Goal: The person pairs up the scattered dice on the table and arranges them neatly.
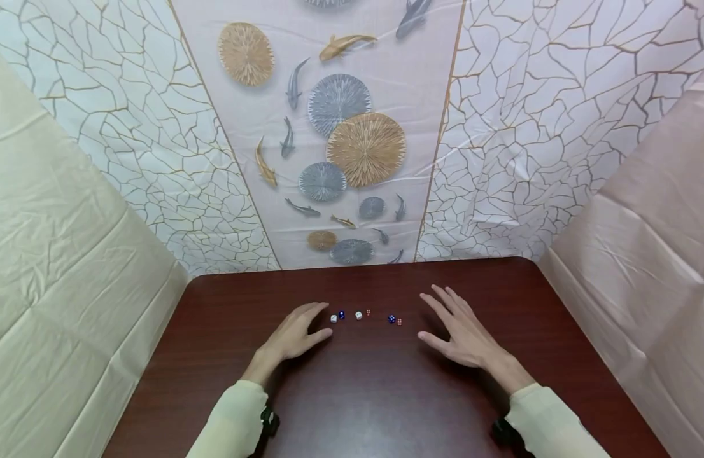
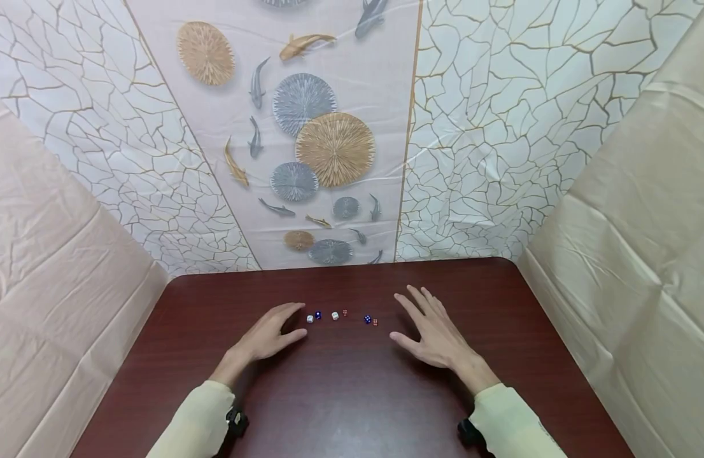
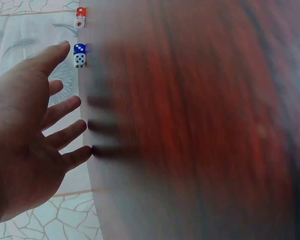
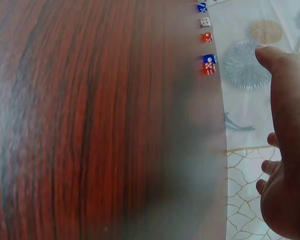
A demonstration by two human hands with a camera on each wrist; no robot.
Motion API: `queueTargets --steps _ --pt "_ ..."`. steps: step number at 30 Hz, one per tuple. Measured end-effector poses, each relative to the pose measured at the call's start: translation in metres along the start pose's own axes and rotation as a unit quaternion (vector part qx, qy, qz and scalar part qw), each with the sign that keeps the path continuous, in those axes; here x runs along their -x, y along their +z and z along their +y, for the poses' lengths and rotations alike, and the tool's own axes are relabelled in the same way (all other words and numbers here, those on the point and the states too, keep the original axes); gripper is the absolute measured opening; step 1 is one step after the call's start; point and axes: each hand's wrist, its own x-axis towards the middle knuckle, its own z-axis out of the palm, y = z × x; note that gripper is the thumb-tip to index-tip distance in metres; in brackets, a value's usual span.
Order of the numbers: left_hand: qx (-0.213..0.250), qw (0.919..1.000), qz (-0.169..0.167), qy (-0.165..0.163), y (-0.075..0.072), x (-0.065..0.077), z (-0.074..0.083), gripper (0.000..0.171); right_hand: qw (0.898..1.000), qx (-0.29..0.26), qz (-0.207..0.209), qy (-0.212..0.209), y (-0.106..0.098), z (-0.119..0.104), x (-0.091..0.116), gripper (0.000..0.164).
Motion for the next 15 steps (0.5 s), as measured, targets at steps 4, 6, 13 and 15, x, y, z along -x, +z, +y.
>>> queueTargets --steps 4,6,13,15 --pt "0.005 1.0000 0.003 0.003 0.002 -0.006 0.002 0.064 1.000 -0.015 0.000 -0.002 0.001 -0.003 -0.002 0.086" --pt "0.007 0.9999 0.009 0.002 0.004 -0.009 0.002 0.061 1.000 -0.023 0.000 -0.002 0.001 -0.005 -0.003 0.086" --pt "0.013 0.9995 0.029 0.005 0.009 -0.019 0.003 0.041 0.999 -0.048 -0.008 0.007 0.000 -0.012 -0.008 0.082" --pt "0.013 0.9994 0.032 0.004 0.010 -0.021 0.004 0.037 0.999 -0.053 -0.009 0.007 0.000 -0.014 -0.009 0.080"
